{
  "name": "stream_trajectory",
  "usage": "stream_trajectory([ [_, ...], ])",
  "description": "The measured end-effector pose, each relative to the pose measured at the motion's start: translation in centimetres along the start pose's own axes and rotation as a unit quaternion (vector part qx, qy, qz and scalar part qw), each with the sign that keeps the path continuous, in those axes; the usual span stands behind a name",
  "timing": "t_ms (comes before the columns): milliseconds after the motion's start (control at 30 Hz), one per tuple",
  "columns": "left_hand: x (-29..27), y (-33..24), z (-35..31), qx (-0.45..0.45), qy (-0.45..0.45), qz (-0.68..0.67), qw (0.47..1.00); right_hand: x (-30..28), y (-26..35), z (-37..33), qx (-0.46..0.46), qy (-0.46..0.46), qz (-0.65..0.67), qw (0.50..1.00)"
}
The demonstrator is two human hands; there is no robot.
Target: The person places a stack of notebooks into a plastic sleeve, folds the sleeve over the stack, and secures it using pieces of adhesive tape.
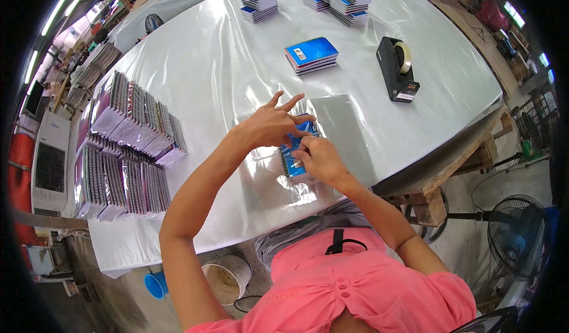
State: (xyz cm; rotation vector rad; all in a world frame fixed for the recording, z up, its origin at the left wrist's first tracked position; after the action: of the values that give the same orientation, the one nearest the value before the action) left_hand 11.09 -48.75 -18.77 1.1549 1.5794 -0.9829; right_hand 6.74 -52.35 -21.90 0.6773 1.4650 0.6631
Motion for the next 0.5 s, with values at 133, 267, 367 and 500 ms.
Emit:
stream_trajectory([
  [133, -0.2, 0.1, -0.6, 0.035, -0.098, 0.044, 0.994, 0.4, -1.1, 0.1, 0.036, 0.033, 0.002, 0.999],
  [267, 0.2, -0.1, -1.8, 0.031, -0.226, 0.034, 0.973, -2.8, -0.2, -1.1, -0.097, 0.001, 0.115, 0.989],
  [367, 0.9, 0.7, -2.4, 0.001, -0.267, -0.016, 0.964, -4.9, -0.2, -2.2, -0.223, -0.022, -0.011, 0.974],
  [500, 0.5, 0.6, -2.4, 0.0, -0.305, -0.023, 0.952, -3.0, -0.1, -2.6, -0.319, -0.025, -0.145, 0.936],
])
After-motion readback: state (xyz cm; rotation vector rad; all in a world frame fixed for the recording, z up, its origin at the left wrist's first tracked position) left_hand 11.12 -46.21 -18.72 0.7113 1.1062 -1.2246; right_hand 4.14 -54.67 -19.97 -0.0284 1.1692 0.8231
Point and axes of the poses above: each hand's wrist, its own z-axis towards the middle knuckle, its own x-axis out of the palm, y = z × x, the point moved 10 cm from there along z, towards the middle knuckle, and after that the axes turned 6 degrees about -z, right-handed, at the moved point
